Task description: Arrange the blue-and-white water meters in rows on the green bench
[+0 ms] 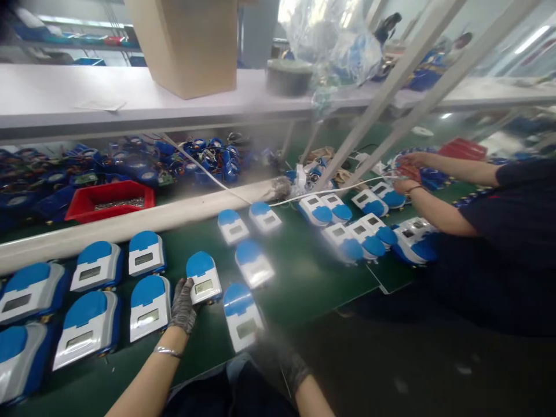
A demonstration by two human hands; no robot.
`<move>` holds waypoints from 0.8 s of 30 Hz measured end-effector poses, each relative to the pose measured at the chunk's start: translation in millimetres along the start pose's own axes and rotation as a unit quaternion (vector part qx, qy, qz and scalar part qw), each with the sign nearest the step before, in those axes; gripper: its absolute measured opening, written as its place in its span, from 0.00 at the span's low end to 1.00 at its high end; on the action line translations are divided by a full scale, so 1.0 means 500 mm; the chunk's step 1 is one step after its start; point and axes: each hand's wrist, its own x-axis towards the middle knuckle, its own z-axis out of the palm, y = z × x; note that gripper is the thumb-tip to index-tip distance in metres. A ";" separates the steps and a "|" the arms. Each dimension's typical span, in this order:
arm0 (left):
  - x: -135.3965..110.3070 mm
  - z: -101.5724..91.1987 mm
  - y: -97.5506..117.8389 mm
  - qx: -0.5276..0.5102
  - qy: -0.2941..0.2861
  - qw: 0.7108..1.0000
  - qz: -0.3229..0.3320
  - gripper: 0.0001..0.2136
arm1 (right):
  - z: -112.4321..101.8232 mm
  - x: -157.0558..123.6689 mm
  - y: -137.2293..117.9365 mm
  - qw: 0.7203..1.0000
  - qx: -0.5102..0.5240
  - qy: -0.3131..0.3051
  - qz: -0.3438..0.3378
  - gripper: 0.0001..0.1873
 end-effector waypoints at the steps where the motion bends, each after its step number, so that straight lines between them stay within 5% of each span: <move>1: 0.008 0.006 0.005 -0.008 0.002 1.000 0.010 0.27 | 0.000 0.007 0.007 1.000 -0.001 -0.010 -0.003 0.16; 10: 0.134 0.096 0.091 -0.060 -0.011 0.996 0.059 0.20 | 0.042 0.096 0.046 0.995 0.035 -0.093 0.027 0.30; 17: 0.207 0.133 0.144 -0.066 -0.023 0.995 0.075 0.17 | 0.109 0.141 0.017 0.998 -0.019 -0.030 0.046 0.26; 24: 0.227 0.140 0.166 -0.060 -0.025 0.996 0.062 0.20 | 0.175 0.157 -0.032 0.997 -0.008 -0.014 0.071 0.25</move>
